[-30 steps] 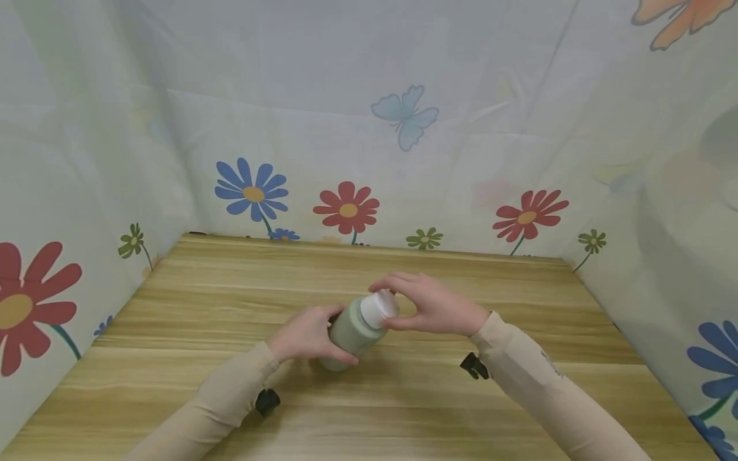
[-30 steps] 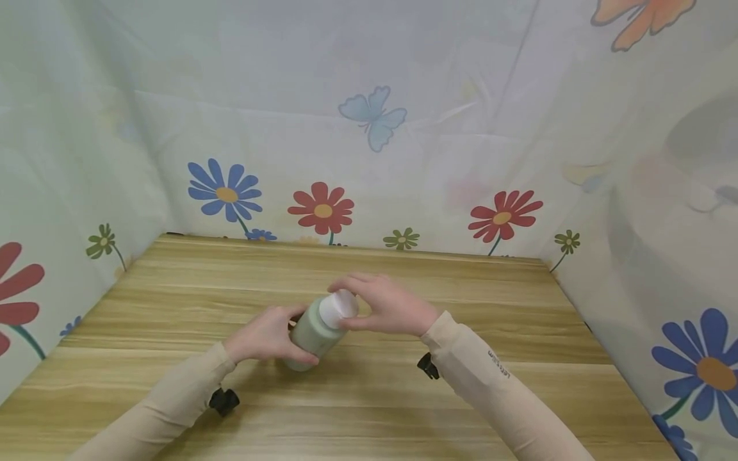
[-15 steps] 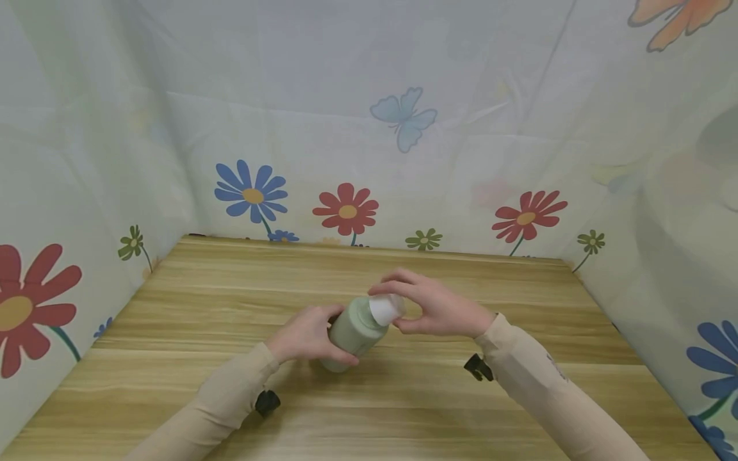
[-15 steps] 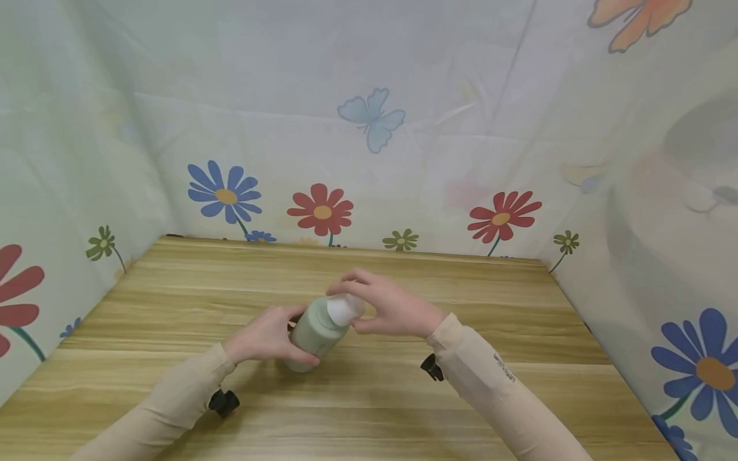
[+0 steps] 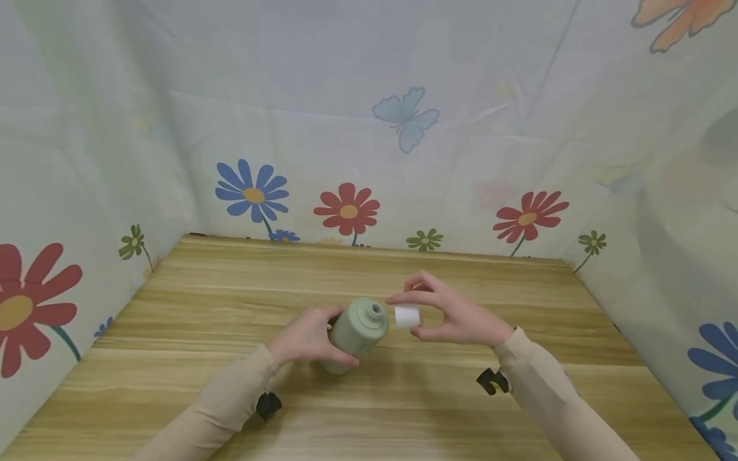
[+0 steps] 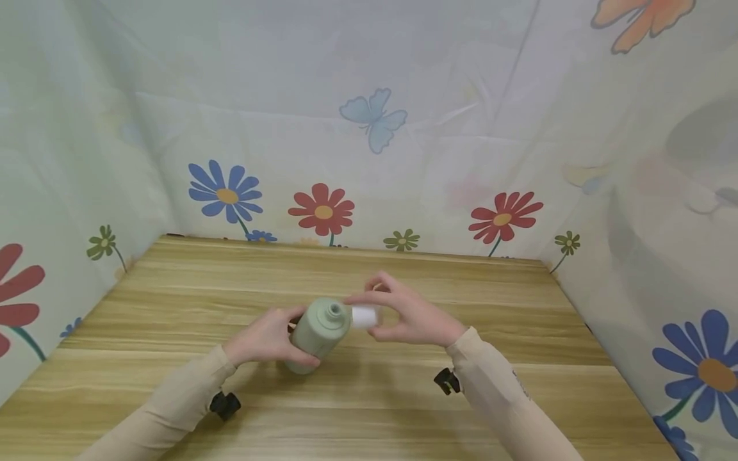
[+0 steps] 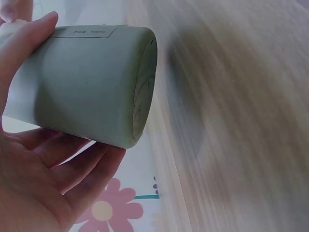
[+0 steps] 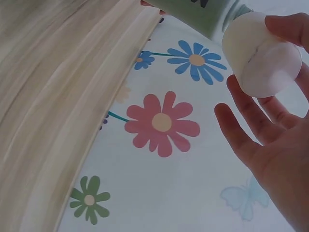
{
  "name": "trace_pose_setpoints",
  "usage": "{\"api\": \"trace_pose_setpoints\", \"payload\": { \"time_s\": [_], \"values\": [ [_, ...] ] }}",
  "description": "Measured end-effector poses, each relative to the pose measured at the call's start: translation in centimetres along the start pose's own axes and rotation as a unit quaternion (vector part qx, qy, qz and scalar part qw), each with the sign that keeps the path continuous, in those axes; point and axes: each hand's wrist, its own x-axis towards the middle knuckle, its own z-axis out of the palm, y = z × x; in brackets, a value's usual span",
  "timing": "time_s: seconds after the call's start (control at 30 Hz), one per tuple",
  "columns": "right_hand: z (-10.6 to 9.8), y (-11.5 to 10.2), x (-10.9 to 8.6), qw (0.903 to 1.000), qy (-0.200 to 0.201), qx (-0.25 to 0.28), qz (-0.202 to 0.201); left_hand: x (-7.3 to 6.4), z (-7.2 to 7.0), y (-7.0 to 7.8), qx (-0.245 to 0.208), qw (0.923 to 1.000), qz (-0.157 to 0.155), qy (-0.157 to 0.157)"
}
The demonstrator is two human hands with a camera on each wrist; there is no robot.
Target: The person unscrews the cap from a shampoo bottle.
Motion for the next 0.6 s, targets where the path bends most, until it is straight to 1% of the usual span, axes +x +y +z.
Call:
{"api": "trace_pose_setpoints", "payload": {
  "time_s": [0.23,0.47,0.6],
  "values": [
    [0.7,0.6,-0.9,0.9984,0.015,0.038,0.038,-0.1,0.1,0.1,-0.003,1.0,-0.001,0.003],
    [2.2,1.8,-1.8,0.9934,0.052,0.091,0.046,-0.5,0.0,0.1,-0.014,0.9998,-0.011,0.012],
    [2.7,1.9,-2.3,0.9895,0.072,0.101,0.074,-0.5,-0.1,0.1,-0.026,0.9995,-0.005,0.019]
  ]
}}
